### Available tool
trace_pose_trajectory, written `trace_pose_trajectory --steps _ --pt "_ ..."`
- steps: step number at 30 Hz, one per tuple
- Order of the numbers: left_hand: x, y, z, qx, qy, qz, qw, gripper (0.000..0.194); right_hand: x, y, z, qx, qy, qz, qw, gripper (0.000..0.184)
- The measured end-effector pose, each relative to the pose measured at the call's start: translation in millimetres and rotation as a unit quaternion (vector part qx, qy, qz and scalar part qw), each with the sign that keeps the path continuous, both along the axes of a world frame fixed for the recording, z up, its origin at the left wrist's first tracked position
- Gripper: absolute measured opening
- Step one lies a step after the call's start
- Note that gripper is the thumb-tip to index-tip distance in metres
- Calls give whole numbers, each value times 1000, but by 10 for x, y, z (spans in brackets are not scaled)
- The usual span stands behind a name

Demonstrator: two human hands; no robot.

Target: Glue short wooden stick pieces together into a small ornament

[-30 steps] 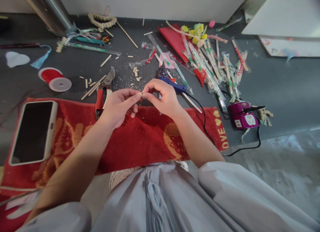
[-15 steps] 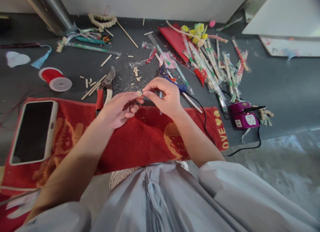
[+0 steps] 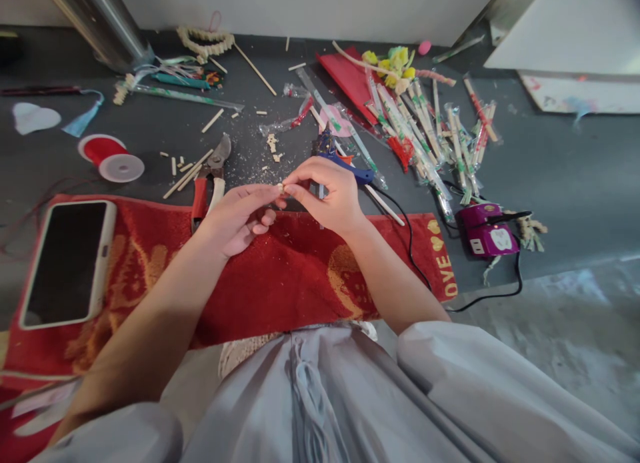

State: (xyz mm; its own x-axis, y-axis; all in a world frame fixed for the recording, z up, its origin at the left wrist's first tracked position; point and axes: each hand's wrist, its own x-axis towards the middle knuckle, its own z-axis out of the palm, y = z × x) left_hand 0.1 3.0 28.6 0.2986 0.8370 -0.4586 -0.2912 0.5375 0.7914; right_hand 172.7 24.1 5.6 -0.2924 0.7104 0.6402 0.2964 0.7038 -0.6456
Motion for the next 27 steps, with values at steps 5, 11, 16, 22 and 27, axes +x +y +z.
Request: trace_pose_trajectory --steps 5,11,16,22,27 --pt "4 -4 -27 15 15 7 1000 17 1 1 -8 11 -3 11 1000 17" --pt "-4 -8 -42 18 18 1 1000 23 5 5 -13 3 -24 19 1000 18" --pt "3 -6 -28 12 0 0 1000 27 -6 2 -18 28 -24 19 999 18" --pt "22 3 -18 -15 21 14 1000 20 -3 -2 -44 79 -80 -1 994 17" --pt "19 9 -30 -23 8 10 1000 20 -14 -14 -40 66 -83 -4 994 17"
